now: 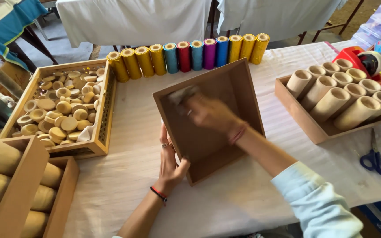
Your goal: Cleaning and organizing colorful cylindrical objects and small circular wooden pieces into boxes.
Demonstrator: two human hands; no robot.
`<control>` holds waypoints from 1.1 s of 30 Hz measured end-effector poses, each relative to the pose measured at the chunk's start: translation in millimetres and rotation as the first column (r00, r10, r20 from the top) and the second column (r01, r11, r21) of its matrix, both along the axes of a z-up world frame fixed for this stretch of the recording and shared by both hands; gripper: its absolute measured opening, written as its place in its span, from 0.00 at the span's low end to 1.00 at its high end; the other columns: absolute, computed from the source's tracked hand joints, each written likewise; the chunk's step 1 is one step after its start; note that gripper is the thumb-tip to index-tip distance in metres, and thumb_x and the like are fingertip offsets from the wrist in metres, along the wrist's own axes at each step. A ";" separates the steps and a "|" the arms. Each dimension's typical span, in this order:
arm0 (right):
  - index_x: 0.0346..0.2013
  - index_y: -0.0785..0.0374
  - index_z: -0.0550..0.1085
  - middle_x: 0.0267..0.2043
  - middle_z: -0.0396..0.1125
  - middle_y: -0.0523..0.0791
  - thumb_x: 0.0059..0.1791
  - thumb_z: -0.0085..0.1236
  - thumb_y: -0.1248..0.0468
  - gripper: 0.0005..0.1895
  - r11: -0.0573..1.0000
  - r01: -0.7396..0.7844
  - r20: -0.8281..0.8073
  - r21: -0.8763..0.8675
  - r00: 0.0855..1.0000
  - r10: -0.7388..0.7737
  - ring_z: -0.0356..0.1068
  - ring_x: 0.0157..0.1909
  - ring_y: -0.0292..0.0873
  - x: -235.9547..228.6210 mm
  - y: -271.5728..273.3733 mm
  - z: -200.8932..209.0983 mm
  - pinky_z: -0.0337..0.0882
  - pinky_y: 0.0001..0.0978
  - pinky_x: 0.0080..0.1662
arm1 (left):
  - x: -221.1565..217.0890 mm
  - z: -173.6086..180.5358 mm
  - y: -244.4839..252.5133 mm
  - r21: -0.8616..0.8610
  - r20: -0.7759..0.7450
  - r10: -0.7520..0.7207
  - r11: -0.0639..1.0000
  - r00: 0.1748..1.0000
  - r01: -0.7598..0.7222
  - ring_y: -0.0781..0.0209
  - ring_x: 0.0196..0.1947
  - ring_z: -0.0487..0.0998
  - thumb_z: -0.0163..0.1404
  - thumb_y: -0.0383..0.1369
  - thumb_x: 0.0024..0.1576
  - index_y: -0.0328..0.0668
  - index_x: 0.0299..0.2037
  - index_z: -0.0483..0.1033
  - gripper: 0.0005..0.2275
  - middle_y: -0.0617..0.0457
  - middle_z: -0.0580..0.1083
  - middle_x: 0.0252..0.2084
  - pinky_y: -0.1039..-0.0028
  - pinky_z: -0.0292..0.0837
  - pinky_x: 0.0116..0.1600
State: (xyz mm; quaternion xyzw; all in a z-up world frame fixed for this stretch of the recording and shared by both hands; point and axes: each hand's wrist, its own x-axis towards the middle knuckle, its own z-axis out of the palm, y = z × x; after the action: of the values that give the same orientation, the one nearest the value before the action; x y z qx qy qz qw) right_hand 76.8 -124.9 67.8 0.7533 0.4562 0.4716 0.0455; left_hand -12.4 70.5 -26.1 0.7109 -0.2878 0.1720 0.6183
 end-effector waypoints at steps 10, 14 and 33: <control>0.46 0.66 0.78 0.49 0.69 0.51 0.41 0.59 0.73 0.18 0.915 0.289 -0.282 0.283 0.937 -0.208 0.70 0.52 0.55 -12.2 -26.6 20.5 0.73 0.43 0.52 | 1.2 10.1 -1.2 -0.028 0.039 0.024 0.999 0.999 -0.023 0.46 0.63 0.73 0.44 0.24 0.53 0.42 0.79 0.30 0.44 0.36 0.69 0.65 0.60 0.66 0.67; 0.44 0.65 0.77 0.47 0.72 0.53 0.39 0.59 0.76 0.19 0.881 0.026 -0.628 0.473 0.711 0.316 0.72 0.49 0.57 -28.6 12.8 -16.4 0.73 0.43 0.50 | -0.4 9.2 -0.9 -0.038 -0.069 0.035 0.999 0.997 -0.038 0.47 0.57 0.71 0.44 0.30 0.57 0.40 0.79 0.29 0.42 0.37 0.68 0.66 0.63 0.68 0.64; 0.39 0.66 0.78 0.40 0.76 0.49 0.44 0.57 0.69 0.10 0.983 0.054 -0.980 0.177 0.096 0.172 0.76 0.42 0.48 -64.9 -22.4 -36.3 0.74 0.38 0.46 | 0.8 8.4 -3.2 -0.145 -0.018 0.008 0.989 1.000 -0.010 0.46 0.74 0.63 0.42 0.32 0.63 0.43 0.79 0.29 0.38 0.34 0.59 0.76 0.60 0.57 0.75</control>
State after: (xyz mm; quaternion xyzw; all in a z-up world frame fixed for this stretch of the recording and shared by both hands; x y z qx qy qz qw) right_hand 11.9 -147.3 31.6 0.8560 0.3567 -0.1186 -0.3549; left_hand -11.6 67.3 -17.7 0.6667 -0.2661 0.1892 0.6700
